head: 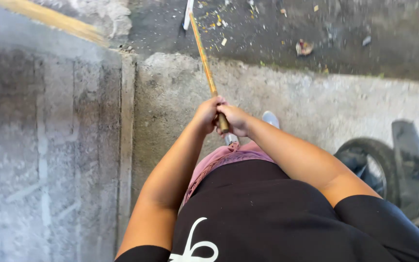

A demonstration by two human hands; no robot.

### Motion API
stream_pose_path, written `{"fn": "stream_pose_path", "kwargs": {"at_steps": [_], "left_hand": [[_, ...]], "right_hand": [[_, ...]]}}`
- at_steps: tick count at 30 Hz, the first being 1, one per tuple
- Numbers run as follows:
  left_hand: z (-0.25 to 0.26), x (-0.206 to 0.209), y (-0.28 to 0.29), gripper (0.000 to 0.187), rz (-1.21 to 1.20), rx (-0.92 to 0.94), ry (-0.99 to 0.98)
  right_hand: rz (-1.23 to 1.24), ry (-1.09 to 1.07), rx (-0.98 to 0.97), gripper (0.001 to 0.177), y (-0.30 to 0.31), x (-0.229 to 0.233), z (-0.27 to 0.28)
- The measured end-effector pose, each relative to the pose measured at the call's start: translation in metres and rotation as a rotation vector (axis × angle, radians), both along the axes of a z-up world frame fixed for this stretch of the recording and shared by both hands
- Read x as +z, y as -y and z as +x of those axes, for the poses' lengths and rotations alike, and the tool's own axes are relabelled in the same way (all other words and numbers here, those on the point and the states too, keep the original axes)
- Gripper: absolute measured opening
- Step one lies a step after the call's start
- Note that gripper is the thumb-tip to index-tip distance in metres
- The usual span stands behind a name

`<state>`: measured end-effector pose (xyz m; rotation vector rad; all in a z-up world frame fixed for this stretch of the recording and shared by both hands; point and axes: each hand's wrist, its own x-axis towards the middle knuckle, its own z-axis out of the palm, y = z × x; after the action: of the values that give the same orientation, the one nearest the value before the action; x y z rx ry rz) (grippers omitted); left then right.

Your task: Sweeping the concrete floor of a garage area using a small broom.

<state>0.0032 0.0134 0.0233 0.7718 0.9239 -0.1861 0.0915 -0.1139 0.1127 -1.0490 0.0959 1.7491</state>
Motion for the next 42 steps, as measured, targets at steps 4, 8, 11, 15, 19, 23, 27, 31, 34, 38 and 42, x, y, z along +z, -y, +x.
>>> {"fn": "stream_pose_path", "kwargs": {"at_steps": [4, 8, 11, 15, 19, 23, 27, 31, 34, 38, 42], "left_hand": [[-0.008, 0.082, 0.002, 0.019, 0.057, 0.296, -0.035], [-0.019, 0.082, 0.035, 0.02, 0.083, 0.499, -0.079], [-0.007, 0.061, 0.07, 0.023, -0.014, 0.651, -0.042], [0.011, 0.05, 0.106, 0.026, -0.232, 0.894, 0.035], [0.023, 0.062, 0.123, 0.027, -0.286, 0.991, 0.094], [0.035, 0.079, 0.135, 0.026, -0.304, 1.034, 0.164], [0.039, 0.109, 0.147, 0.024, -0.236, 1.065, 0.229], [0.034, 0.14, 0.154, 0.022, -0.198, 1.113, 0.288], [0.017, 0.139, 0.153, 0.025, -0.208, 1.156, 0.362], [-0.01, 0.146, 0.163, 0.026, -0.235, 1.219, 0.412], [-0.036, 0.152, 0.18, 0.023, -0.216, 1.28, 0.434]], "right_hand": [[0.004, 0.243, 0.408, 0.049, 0.019, 0.013, 0.035], [-0.051, 0.525, 0.505, 0.039, 0.036, 0.0, 0.095], [-0.074, 0.472, 0.42, 0.041, 0.042, 0.002, 0.131], [-0.062, 0.509, 0.404, 0.047, 0.035, 0.017, 0.15], [0.018, 0.602, 0.476, 0.048, 0.026, 0.023, 0.156], [0.004, 0.638, 0.444, 0.055, 0.024, 0.033, 0.159], [-0.015, 0.584, 0.399, 0.069, 0.023, 0.044, 0.157], [0.004, 0.578, 0.422, 0.079, 0.026, 0.069, 0.151], [0.052, 0.602, 0.465, 0.089, 0.026, 0.092, 0.142], [0.072, 0.6, 0.43, 0.098, 0.024, 0.115, 0.121], [0.144, 0.593, 0.459, 0.094, 0.024, 0.118, 0.095]]}}
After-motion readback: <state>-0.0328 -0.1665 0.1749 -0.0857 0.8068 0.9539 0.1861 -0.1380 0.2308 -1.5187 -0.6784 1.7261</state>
